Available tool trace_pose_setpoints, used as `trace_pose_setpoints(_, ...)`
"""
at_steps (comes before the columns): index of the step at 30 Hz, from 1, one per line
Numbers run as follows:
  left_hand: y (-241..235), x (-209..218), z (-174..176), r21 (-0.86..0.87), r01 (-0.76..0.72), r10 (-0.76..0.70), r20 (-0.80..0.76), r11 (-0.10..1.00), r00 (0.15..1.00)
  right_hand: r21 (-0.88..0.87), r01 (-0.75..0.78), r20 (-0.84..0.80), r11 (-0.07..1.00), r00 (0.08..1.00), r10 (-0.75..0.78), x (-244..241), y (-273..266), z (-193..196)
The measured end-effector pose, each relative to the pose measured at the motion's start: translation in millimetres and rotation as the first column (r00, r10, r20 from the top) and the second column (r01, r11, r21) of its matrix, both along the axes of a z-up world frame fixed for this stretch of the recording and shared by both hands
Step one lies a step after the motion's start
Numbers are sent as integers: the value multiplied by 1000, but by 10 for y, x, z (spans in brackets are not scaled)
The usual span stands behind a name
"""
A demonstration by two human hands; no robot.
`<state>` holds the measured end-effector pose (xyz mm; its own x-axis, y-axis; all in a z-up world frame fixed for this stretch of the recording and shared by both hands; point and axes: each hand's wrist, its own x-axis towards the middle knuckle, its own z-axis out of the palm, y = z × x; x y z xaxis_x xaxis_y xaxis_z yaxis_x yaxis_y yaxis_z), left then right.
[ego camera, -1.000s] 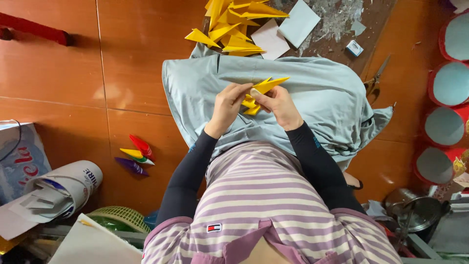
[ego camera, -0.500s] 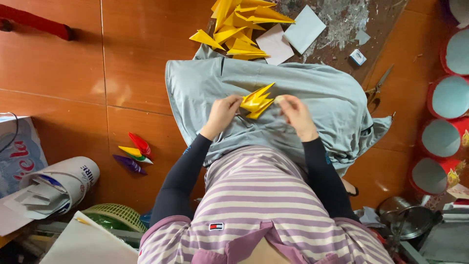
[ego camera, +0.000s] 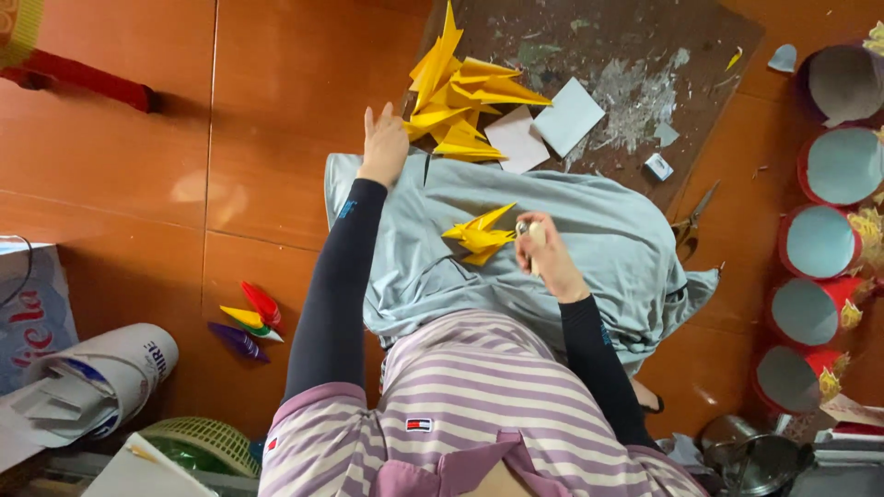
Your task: Folding paper into decorative bird shapes and joining them with a stapler.
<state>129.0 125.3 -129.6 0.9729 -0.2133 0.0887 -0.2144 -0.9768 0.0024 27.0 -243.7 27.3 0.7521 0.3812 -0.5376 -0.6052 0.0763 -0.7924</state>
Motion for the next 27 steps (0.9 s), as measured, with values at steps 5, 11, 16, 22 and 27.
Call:
trace_pose_setpoints(5,2,-187,1012,-326,-81,57,-84,942,995,8,-151,-49,989,987,151,10,150,-83)
trace_pose_setpoints(11,-420,-681,1567,-850,-160,77,-141,502,987,-311,-93,544,946,798,257,173,677,378)
trace_pose_setpoints(16,-751,-979,1668,-926,-264,-84,-296,272,952,-472,-57,747,880,505,433,238,870,626)
trace_pose_setpoints(22,-795,-1147,2085,-879,-464,-374,-396,-109,839,-122,29,841,992,533,88,141,723,417)
trace_pose_setpoints(27,-850,-1292,1581,-936,-330,-200,-302,-123,932,266,98,157,959,977,-143,51,626,318)
